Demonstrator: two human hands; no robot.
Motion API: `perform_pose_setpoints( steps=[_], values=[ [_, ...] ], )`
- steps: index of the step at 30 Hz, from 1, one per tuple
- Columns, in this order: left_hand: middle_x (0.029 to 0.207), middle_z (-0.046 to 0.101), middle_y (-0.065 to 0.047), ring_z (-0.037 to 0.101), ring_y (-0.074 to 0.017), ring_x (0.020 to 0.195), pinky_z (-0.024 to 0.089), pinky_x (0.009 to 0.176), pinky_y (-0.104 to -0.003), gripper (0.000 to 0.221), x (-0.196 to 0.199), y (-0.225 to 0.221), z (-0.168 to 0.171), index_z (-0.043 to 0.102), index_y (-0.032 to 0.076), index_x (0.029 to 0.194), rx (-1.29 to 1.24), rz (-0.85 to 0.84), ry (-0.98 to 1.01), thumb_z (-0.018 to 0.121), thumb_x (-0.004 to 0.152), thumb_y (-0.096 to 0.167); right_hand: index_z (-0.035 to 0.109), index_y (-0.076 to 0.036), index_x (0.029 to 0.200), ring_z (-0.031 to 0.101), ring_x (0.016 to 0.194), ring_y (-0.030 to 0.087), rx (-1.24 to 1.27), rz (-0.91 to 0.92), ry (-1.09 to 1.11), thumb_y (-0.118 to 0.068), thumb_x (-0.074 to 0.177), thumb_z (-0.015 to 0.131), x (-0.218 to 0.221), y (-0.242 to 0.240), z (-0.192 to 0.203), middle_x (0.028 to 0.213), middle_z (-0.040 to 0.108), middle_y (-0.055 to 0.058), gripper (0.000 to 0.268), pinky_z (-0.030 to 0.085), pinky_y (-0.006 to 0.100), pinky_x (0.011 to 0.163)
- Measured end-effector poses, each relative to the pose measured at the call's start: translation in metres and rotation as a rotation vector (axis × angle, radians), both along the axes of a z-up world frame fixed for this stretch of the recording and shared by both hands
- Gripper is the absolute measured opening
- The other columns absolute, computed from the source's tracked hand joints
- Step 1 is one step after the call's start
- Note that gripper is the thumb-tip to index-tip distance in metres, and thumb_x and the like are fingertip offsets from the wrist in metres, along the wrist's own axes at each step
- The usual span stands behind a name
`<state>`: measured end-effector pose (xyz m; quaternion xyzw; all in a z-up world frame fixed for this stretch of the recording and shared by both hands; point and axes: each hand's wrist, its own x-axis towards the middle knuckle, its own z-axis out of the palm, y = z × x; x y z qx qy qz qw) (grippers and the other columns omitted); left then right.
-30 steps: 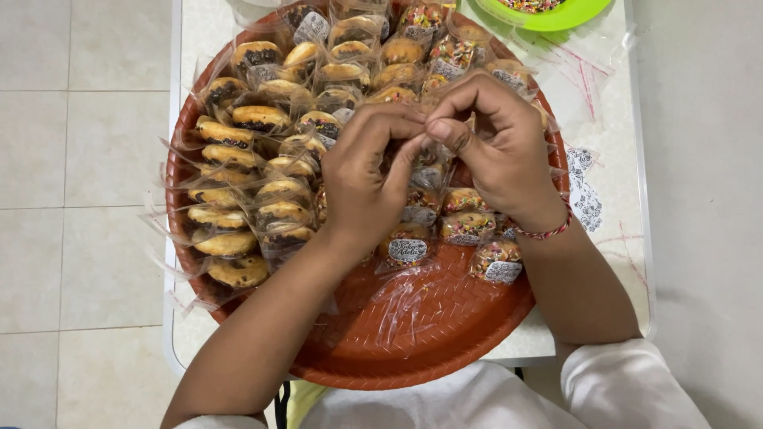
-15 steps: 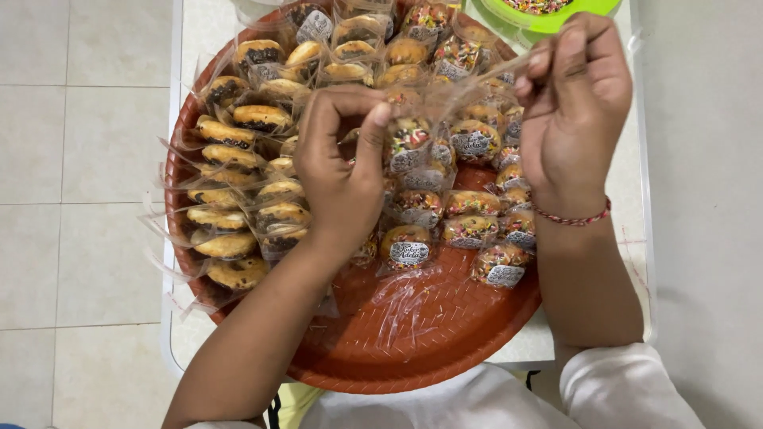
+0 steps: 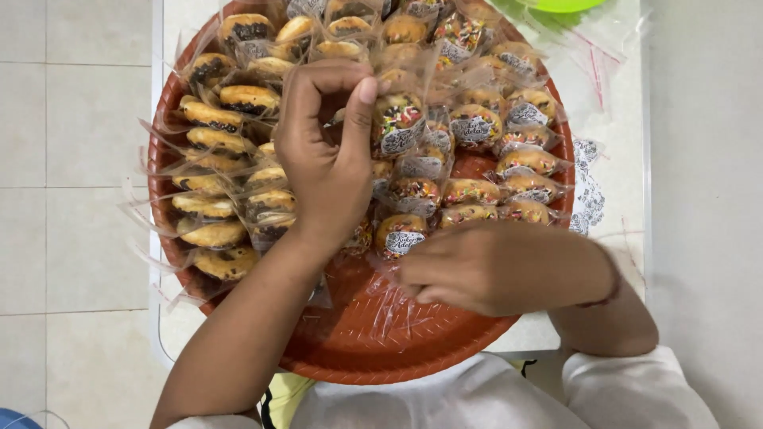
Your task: Applying adhesive labels to small plastic bags containing donuts on a large serving tray.
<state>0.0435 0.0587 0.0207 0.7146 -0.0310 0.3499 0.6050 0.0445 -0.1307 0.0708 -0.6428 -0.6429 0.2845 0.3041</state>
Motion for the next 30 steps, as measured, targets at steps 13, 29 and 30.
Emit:
perform_pose_setpoints(
  steps=[13,29,30],
  values=[
    [0.106,0.063,-0.018,0.065,-0.0304,0.102,0.059,0.084,-0.036,0.008,-0.007,-0.003,0.004,0.059,-0.001,0.105,0.211,0.018,-0.160,0.061,0.105,0.007,0.066,-0.005,0.085,0.063,0.083,0.032,-0.278,-0.098,-0.471,-0.012,0.097,0.061,-0.032,0.008,-0.092,0.089,0.062,0.009,0.015,0.054,0.048,0.074],
    [0.109,0.063,-0.017,0.064,-0.0289,0.102,0.060,0.084,-0.034,0.006,-0.005,-0.001,0.000,0.059,0.001,0.106,0.185,-0.005,-0.123,0.060,0.105,0.006,0.063,-0.001,0.131,0.068,0.092,0.031,-0.190,-0.283,-0.571,-0.002,0.094,0.055,0.010,-0.039,-0.013,0.114,0.068,0.016,0.038,0.061,0.043,0.072],
    [0.108,0.064,-0.016,0.064,-0.0295,0.103,0.058,0.088,-0.036,0.006,-0.005,-0.001,-0.001,0.059,0.001,0.106,0.191,0.006,-0.126,0.060,0.105,0.007,0.062,-0.001,0.136,0.070,0.107,0.033,-0.166,-0.360,-0.570,-0.012,0.102,0.054,0.012,-0.043,-0.007,0.121,0.071,0.020,0.036,0.065,0.044,0.081]
  ],
)
